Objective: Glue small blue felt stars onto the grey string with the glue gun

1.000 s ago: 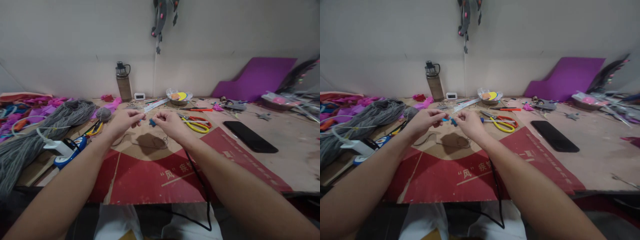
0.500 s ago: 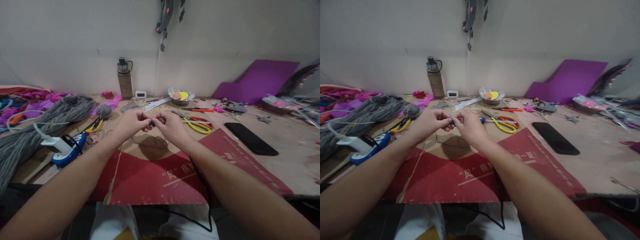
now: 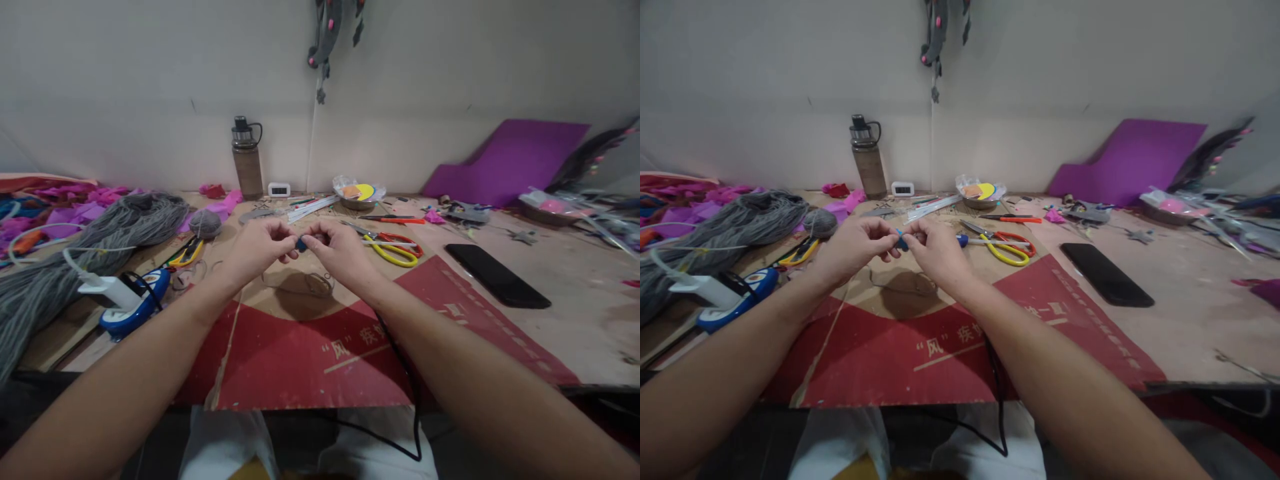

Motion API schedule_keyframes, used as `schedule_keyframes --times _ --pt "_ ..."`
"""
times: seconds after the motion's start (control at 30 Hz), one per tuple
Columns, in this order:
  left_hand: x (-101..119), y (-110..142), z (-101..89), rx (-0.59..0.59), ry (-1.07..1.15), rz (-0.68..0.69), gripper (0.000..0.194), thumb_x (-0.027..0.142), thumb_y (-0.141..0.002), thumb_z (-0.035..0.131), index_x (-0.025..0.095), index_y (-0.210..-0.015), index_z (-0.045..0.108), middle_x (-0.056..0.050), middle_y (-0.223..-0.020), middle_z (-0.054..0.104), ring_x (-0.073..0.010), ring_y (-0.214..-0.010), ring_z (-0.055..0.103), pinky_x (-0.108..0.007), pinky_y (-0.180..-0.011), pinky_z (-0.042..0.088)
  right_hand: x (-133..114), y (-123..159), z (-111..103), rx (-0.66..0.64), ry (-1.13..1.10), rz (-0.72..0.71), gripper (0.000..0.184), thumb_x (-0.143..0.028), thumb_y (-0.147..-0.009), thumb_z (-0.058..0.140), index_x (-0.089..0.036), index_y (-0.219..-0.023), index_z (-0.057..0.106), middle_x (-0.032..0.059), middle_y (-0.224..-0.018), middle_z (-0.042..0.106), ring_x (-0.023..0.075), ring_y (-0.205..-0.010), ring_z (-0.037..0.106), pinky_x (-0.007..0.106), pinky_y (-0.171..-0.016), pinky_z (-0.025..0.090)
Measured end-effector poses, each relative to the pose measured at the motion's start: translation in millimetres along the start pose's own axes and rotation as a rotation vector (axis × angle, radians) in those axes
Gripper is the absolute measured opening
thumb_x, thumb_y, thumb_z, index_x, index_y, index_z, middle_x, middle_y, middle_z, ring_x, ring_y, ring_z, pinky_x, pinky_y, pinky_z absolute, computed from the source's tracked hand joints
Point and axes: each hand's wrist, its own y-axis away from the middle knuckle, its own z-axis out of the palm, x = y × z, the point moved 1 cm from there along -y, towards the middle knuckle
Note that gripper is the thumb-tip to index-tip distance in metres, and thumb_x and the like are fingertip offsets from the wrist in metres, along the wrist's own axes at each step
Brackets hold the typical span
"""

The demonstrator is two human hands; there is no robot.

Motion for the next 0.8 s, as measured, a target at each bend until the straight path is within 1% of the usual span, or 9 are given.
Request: schedule_keyframes --times 0.1,0.2,0.27,0.37,0.47,0.53,0.6,0.73,0.8 --pt "-0.7 -1.4 -1.6 -0.059 0.029 -0.007 0.016 0.028 -0.079 0.065 0.013 -0.077 0.067 -0.006 -0.066 0.071 -0.0118 -0.055 0.063 -0.022 -0.054 0.05 -1.7 0.1 -1.0 0.002 -0.006 0.031 0.009 -0.02 -0.084 0.057 -0.016 -0.079 0.063 -0.0038 -0.062 0.053 0.0096 -0.055 0.043 0.024 -0.055 0.033" --pt "-5.0 -3.6 -3.5 -0.143 0.149 -0.052 0.021 0.034 -0.081 0.065 0.013 -0.081 0.069 -0.008 -0.072 0.073 -0.0147 -0.065 0.067 -0.023 -0.057 0.051 -0.5 0.0 -0.6 0.005 -0.01 0.038 0.009 -0.019 -0.084 0.057 -0.016 -0.079 0.062 -0.0037 -0.063 0.054 0.0097 -0.055 0.044 0.024 -0.056 0.033" --pt "-8.5 -4.8 -4.1 -0.156 0.197 -0.075 0.022 0.035 -0.081 0.066 0.013 -0.081 0.07 -0.008 -0.07 0.073 -0.0146 -0.065 0.067 -0.022 -0.056 0.051 1.3 -0.1 0.3 0.003 -0.003 0.03 0.009 -0.02 -0.084 0.056 -0.016 -0.079 0.062 -0.0033 -0.064 0.055 0.01 -0.056 0.045 0.024 -0.057 0.034" --pt "-11.8 -5.7 -3.1 -0.13 0.219 -0.112 0.017 0.03 -0.079 0.069 0.013 -0.078 0.07 -0.007 -0.065 0.071 -0.0128 -0.056 0.065 -0.022 -0.055 0.051 3.4 0.3 1.4 -0.005 0.017 0.002 0.009 -0.021 -0.085 0.056 -0.016 -0.08 0.063 -0.0024 -0.065 0.057 0.0105 -0.058 0.047 0.025 -0.059 0.035" --pt "-10.8 -5.2 -1.1 -0.112 0.239 -0.146 0.013 0.025 -0.079 0.069 0.012 -0.08 0.07 -0.008 -0.064 0.072 -0.0139 -0.055 0.066 -0.024 -0.056 0.053 3.1 1.5 2.4 0.002 0.047 -0.041 0.009 -0.021 -0.085 0.056 -0.017 -0.08 0.062 -0.0016 -0.067 0.058 0.0111 -0.059 0.048 0.025 -0.061 0.037" --pt "-8.5 -4.4 -0.3 -0.09 0.2 -0.135 0.011 0.023 -0.079 0.068 0.012 -0.078 0.07 -0.008 -0.063 0.071 -0.014 -0.054 0.066 -0.024 -0.055 0.053 1.8 2.7 3.2 0.019 0.086 -0.085 0.009 -0.02 -0.085 0.056 -0.017 -0.078 0.061 -0.0008 -0.068 0.058 0.0118 -0.062 0.049 0.026 -0.063 0.037" --pt "-6.6 -3.8 -0.3 -0.051 0.162 -0.11 0.01 0.021 -0.079 0.067 0.012 -0.074 0.068 -0.008 -0.061 0.07 -0.0137 -0.053 0.065 -0.023 -0.053 0.053 0.6 3.9 4.1 0.047 0.109 -0.112 0.004 -0.019 -0.084 0.056 -0.017 -0.084 0.06 -0.0005 -0.071 0.057 0.0125 -0.064 0.049 0.026 -0.064 0.038" --pt "-6.3 -3.7 -0.9 0.066 0.171 -0.07 0.009 0.019 -0.077 0.067 0.014 -0.071 0.063 -0.005 -0.061 0.068 -0.0147 -0.056 0.068 -0.022 -0.05 0.051 0.7 5.1 5.0 0.091 0.074 -0.107 0.02 -0.019 -0.082 0.058 -0.017 -0.102 0.054 -0.0024 -0.072 0.051 0.0129 -0.065 0.047 0.026 -0.062 0.037" --pt "-6.8 -3.9 -0.7 0.106 0.177 -0.058 0.009 0.019 -0.077 0.067 0.014 -0.071 0.062 -0.004 -0.061 0.068 -0.015 -0.057 0.068 -0.021 -0.048 0.049 1.0 5.5 5.4 0.106 0.081 -0.131 0.014 -0.018 -0.083 0.056 -0.019 -0.097 0.054 -0.0017 -0.074 0.052 0.0129 -0.066 0.047 0.026 -0.063 0.037"
